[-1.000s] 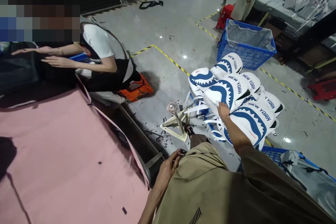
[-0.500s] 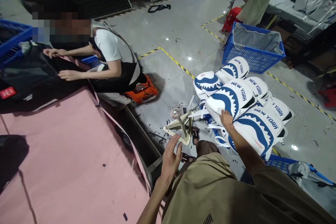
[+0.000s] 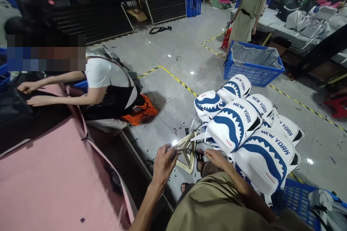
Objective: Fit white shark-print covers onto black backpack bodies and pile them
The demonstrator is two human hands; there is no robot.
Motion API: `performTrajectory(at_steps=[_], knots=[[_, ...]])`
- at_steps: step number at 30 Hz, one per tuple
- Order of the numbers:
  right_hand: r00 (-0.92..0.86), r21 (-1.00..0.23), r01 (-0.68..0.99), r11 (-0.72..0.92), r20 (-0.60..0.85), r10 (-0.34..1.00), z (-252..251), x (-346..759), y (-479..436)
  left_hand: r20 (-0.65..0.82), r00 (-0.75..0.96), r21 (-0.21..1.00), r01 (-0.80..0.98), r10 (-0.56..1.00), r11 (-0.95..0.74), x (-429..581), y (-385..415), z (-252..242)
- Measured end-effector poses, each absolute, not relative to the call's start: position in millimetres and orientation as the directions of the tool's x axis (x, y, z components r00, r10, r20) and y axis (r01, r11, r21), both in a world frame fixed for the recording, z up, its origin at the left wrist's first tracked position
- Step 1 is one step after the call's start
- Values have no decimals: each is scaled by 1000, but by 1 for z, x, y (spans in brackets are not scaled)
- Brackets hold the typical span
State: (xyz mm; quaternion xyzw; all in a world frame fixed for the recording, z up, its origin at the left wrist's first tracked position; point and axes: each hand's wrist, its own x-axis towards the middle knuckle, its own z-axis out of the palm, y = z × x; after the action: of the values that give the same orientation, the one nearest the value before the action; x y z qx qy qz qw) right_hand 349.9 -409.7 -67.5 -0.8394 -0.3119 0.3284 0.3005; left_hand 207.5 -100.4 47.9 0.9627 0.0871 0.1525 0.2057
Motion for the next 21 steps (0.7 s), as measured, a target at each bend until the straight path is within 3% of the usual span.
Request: performTrajectory(at_steps=[4, 11, 16, 19, 21], knots=[[409, -723, 356, -592, -449, 794, -61, 360, -401, 276, 894, 461, 199, 353, -865, 169, -109, 54], [390, -677, 353, -646, -521, 759, -44, 416, -396, 174, 724, 521, 507, 668, -686, 116, -119, 67], [399, -677, 335, -655, -528, 750, -49, 444, -396, 97, 621, 519, 635, 778, -572, 120, -114, 72], [426, -691, 301, -657, -519, 741, -59, 452, -393, 0, 602, 477, 702, 798, -529, 146, -98, 79], [445, -688, 315, -654, -502, 742, -66, 455, -388, -89, 539, 375, 797, 838, -473, 164, -84, 89]])
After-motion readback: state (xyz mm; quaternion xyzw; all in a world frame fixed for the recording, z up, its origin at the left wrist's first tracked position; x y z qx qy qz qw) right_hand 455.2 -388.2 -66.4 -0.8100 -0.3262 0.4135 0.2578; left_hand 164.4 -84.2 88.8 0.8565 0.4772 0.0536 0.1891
